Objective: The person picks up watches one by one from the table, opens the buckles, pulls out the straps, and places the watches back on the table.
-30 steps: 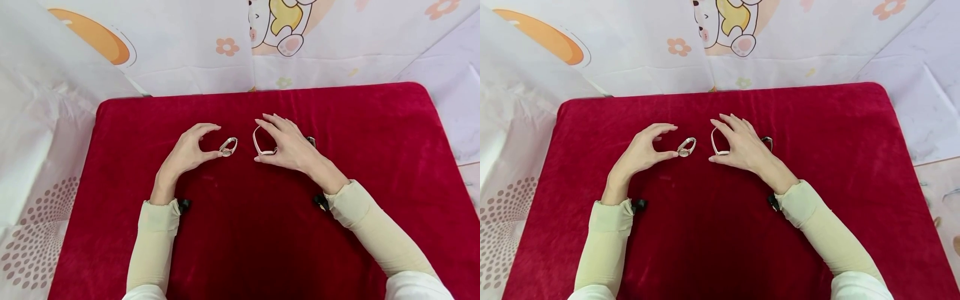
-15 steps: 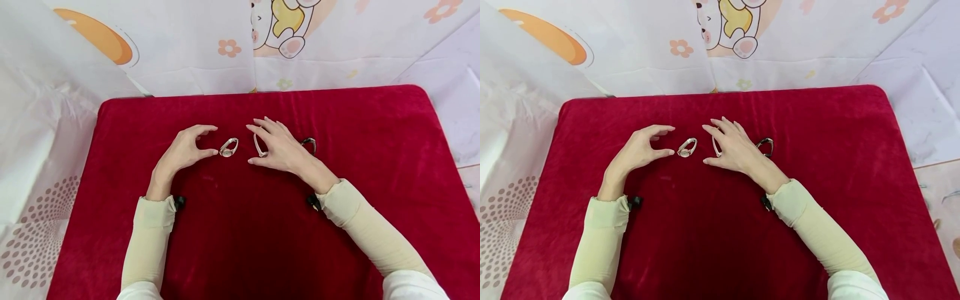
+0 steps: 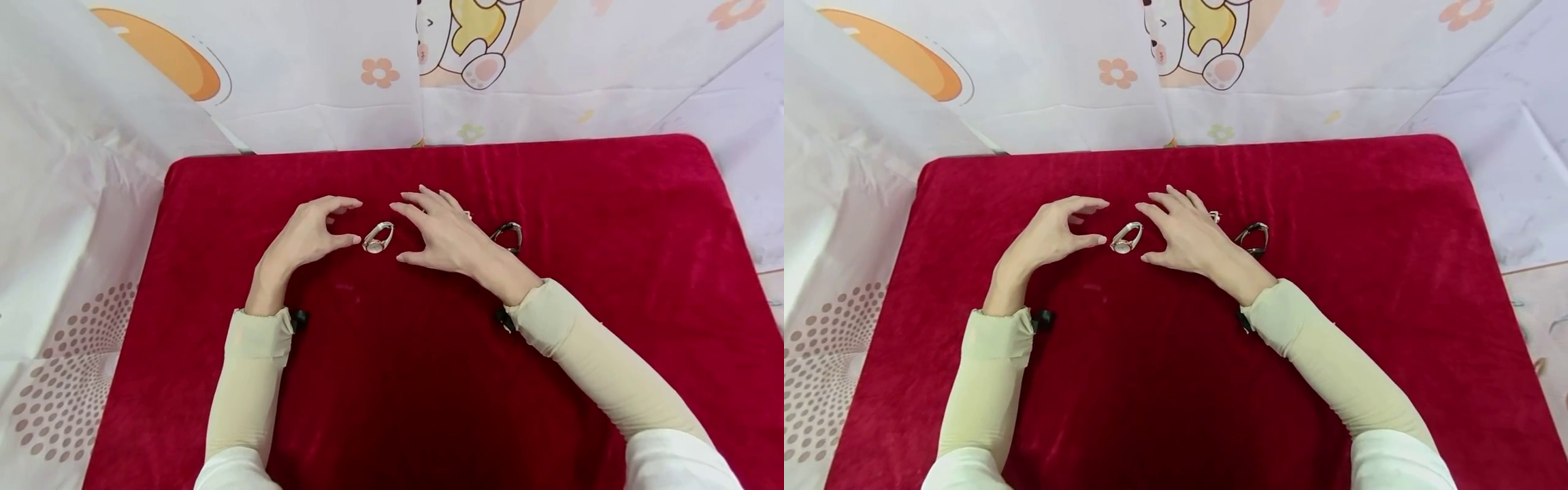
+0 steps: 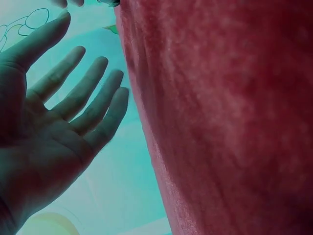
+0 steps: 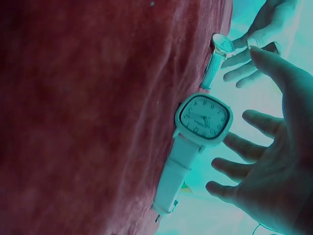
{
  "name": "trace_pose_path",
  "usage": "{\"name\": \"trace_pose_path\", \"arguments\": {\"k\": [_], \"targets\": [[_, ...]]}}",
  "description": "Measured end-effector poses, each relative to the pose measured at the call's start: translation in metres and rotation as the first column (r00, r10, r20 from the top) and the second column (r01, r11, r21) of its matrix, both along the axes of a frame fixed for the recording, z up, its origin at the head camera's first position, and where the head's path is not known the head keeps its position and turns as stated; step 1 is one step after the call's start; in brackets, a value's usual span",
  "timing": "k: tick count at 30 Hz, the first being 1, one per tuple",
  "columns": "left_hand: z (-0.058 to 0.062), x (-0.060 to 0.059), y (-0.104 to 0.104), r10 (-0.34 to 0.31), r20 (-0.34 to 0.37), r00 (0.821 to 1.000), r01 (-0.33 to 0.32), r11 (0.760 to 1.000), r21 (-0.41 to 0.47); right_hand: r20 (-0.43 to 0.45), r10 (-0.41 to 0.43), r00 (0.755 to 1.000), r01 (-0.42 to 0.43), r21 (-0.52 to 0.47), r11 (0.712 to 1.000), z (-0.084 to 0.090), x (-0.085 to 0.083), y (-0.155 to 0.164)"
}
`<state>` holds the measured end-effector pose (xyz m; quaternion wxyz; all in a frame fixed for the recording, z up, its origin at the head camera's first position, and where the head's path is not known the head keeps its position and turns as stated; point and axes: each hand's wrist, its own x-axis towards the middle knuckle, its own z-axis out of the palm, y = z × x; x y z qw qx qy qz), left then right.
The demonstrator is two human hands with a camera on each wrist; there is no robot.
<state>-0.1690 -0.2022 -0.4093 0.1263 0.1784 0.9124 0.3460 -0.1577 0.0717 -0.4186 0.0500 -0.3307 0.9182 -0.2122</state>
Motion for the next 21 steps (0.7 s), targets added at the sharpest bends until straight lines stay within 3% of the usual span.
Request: {"name": "trace_pose_path", "arguments": {"k": [13, 21], "targets": [[-0.004, -0.003, -0.001, -0.063, -0.04, 0.997, 0.06, 0.995, -0.076, -0.013, 0.019, 1.0, -0.018, 0.049, 0.999, 0.0, -0.003, -0.015], [-0.006, -0.003, 0.003, -0.088, 0.006, 0.996, 0.088, 0.988, -0.125, 0.034, 0.003, 0.999, -0.007, 0.108, 0.994, -0.004, -0.004, -0.021]]}}
